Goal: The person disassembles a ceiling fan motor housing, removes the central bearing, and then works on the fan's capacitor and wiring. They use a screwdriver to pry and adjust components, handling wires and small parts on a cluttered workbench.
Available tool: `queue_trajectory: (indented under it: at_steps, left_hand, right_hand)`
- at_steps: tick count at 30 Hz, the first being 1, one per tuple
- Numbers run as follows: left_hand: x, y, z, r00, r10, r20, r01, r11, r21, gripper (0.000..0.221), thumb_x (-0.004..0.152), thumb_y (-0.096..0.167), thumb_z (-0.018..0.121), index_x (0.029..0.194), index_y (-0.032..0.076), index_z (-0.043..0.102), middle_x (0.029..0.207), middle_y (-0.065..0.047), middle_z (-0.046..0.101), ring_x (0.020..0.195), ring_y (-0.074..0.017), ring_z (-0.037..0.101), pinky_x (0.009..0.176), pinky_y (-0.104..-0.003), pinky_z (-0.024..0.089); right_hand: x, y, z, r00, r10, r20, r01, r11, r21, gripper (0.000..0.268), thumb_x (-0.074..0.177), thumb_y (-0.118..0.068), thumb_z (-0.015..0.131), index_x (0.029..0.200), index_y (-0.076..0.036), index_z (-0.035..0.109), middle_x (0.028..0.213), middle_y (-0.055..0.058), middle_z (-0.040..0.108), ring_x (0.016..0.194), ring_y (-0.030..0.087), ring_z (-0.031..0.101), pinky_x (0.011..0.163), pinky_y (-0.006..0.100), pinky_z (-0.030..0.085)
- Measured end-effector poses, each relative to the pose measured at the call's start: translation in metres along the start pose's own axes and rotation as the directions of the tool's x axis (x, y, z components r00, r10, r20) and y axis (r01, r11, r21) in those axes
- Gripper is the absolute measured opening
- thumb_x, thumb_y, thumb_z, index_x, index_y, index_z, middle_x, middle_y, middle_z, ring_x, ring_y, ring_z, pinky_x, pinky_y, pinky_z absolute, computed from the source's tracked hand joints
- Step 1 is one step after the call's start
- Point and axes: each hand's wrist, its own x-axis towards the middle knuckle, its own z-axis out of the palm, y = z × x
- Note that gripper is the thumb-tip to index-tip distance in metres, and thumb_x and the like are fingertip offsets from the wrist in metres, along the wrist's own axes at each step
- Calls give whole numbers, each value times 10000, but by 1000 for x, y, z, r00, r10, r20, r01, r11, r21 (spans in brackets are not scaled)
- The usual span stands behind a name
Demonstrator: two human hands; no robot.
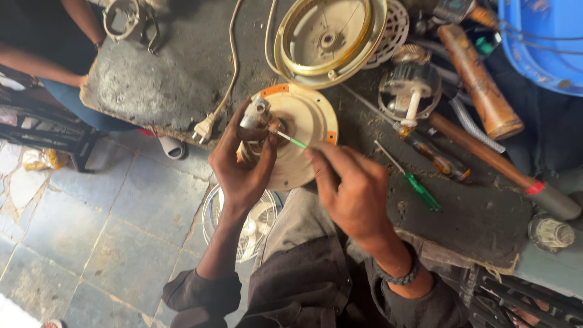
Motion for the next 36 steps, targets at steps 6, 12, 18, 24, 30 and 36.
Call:
queue_trajectory:
  at_steps: [6, 12, 18, 24, 30, 36]
  left_hand:
    - [1, -3, -1, 997, -79, 14, 80, 996, -48, 95, 911, -17, 759, 979, -34, 696, 1103, -190, 762, 1432, -365, 571, 1124, -448, 549]
    - [2, 0, -1, 998, -66, -10, 66, 996, -64, 75, 889, -36, 748, 946, -36, 699, 1238, -251, 722, 1415, -369, 578, 1123, -457, 519]
    - [2, -1, -1, 996, -87, -2, 87, 995, -56, 86, 888, -28, 759, 954, -43, 706, 1203, -240, 741, 1416, -363, 591, 1097, -425, 538]
    - [1, -3, -1, 994, -106, 7, 107, 993, -60, 129, 882, 23, 774, 986, -31, 720, 1286, -260, 708, 1333, -333, 658, 1053, -410, 572]
    - [2, -1, -2, 992, -130, -3, 129, 986, -106, 134, 888, 39, 774, 990, -31, 723, 1397, -285, 635, 1295, -325, 669, 1049, -413, 568]
    - [1, 0, -2, 971, -238, 32, 239, 969, -65, 269, 855, 29, 761, 1106, -55, 719, 1152, -236, 770, 1204, -302, 727, 1095, -435, 540]
  right_hand:
    - [2, 3, 3, 998, -62, 2, 62, 997, -50, 165, 963, -71, 766, 1071, 37, 704, 788, 118, 669, 649, 232, 665, 557, 351, 494]
    - [1, 9, 0, 972, -226, 58, 232, 964, -132, 279, 935, -66, 794, 1148, 81, 690, 795, 110, 628, 685, 227, 621, 573, 349, 497]
    - [3, 15, -6, 892, -430, 139, 452, 853, -262, 305, 927, -44, 812, 1185, 74, 701, 780, 59, 571, 672, 191, 532, 561, 318, 477]
    - [-2, 13, -3, 945, -309, 107, 326, 916, -233, 343, 930, -116, 811, 1171, 107, 711, 786, 107, 637, 661, 219, 641, 544, 329, 499]
    - [-7, 3, 5, 996, -84, 12, 84, 984, -157, 116, 1013, -90, 759, 1052, 5, 703, 843, 123, 699, 703, 263, 721, 586, 349, 527]
    - [-3, -1, 4, 968, -250, -29, 242, 957, -159, 189, 1002, -91, 741, 1155, 15, 712, 858, 137, 671, 741, 313, 678, 653, 404, 526]
